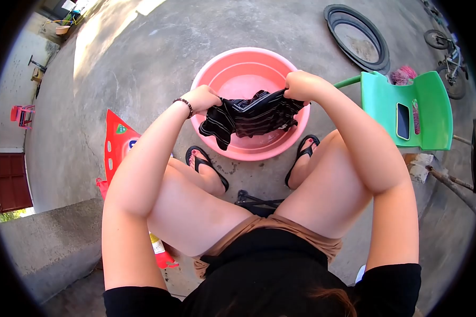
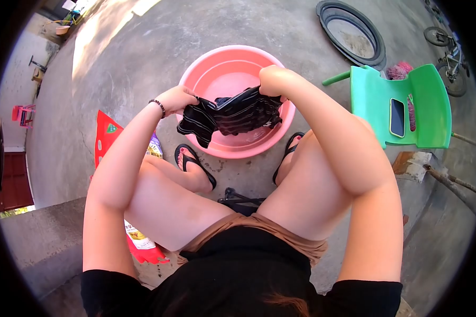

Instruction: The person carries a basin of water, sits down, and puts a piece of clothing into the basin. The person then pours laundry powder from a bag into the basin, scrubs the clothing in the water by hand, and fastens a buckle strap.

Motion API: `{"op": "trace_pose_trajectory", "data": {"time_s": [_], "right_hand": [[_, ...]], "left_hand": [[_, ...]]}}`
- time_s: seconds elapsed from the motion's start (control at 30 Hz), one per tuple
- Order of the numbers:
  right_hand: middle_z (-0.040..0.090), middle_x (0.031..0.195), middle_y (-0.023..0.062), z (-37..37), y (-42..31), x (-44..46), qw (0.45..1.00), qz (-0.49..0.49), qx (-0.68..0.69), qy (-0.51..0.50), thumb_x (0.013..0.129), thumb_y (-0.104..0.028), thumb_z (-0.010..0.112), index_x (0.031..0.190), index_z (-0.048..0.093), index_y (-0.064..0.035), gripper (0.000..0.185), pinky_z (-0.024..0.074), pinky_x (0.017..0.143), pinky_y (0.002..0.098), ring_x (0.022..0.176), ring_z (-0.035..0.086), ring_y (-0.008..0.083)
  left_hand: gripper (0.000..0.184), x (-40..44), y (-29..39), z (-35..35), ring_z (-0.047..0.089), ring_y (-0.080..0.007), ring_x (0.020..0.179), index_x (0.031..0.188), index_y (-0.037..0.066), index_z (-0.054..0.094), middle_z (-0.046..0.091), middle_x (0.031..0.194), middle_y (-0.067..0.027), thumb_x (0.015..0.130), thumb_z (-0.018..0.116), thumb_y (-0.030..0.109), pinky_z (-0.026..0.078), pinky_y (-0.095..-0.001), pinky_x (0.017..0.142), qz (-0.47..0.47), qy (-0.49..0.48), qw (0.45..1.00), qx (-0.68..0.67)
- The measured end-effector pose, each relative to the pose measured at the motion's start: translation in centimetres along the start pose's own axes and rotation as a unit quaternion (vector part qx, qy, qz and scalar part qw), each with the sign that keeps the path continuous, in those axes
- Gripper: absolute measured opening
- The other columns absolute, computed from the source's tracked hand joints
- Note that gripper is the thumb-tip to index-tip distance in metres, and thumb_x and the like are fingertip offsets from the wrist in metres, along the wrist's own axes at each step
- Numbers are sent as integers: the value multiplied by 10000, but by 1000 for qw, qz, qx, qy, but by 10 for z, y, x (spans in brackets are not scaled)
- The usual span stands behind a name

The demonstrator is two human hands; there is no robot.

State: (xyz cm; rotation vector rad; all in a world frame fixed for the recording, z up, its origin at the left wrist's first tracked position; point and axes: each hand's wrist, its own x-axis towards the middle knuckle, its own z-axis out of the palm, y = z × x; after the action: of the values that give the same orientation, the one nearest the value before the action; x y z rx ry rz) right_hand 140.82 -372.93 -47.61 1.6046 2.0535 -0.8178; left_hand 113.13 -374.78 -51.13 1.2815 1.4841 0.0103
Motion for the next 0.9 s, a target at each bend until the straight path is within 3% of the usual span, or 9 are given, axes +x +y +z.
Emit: {"op": "trace_pose_trajectory", "data": {"time_s": [0.07,0.17,0.27,0.37,0.47,0.57,0.63,0.73,0.9], "right_hand": [[620,735,218,4,1,13,980,-30,2,195,785,-159,554,823,637,43,222,511,626,398,678,636,317],[639,879,229,-2,-3,19,955,-58,38,287,743,-100,538,892,669,19,231,517,719,406,802,640,347],[633,810,199,-2,-5,18,974,-64,24,214,789,-166,562,925,651,-14,222,500,670,419,727,625,334],[645,998,130,2,-12,6,970,-117,-198,-74,788,-108,510,1084,636,-97,322,493,761,374,893,617,278],[625,1113,93,0,-21,-21,965,-65,-107,-229,802,-119,498,1168,602,-128,380,469,836,345,980,602,248],[621,1130,82,13,2,14,961,-161,-117,-192,818,-142,500,1188,589,-123,381,455,864,341,1011,592,233],[626,1116,87,0,-12,-4,980,-116,-100,-125,832,-165,511,1187,586,-117,366,453,861,348,1013,591,227],[629,1099,96,-1,-1,-3,986,-117,-83,-81,836,-171,514,1177,590,-119,353,449,864,354,1010,589,232],[615,1123,94,-11,-21,-26,984,-120,-83,-101,831,-223,516,1162,600,-124,356,429,902,361,1048,568,242]], "left_hand": [[233,6,12,0,613,-128,688,993,-61,617,634,817,-76,825,495,45,516,-254,627,41,116,988,-89],[308,13,26,4,603,-115,797,1108,-41,581,629,908,-76,847,444,49,491,-244,719,161,204,961,-95],[348,-1,35,20,586,-136,796,1153,-28,553,634,895,-75,834,462,76,465,-282,756,209,138,968,-2],[345,8,10,33,609,-288,856,1018,19,625,638,915,-188,831,469,264,451,-377,818,144,-12,947,286],[453,-10,12,46,598,-304,954,1058,45,632,627,1060,-162,849,442,399,441,-380,878,-44,-191,855,481],[458,-33,20,36,575,-293,1014,1096,46,619,623,1085,-154,872,443,405,420,-377,906,-9,-131,843,521],[414,-53,32,13,573,-283,1032,1138,45,591,609,1114,-163,880,462,343,426,-365,904,45,-35,932,359],[328,-82,30,-31,578,-252,1012,1112,34,588,626,1057,-146,898,475,255,436,-327,885,122,138,950,254],[523,-150,-44,-111,488,-250,1182,1278,38,459,512,1275,-144,859,540,342,396,-337,964,-55,300,931,200]]}}
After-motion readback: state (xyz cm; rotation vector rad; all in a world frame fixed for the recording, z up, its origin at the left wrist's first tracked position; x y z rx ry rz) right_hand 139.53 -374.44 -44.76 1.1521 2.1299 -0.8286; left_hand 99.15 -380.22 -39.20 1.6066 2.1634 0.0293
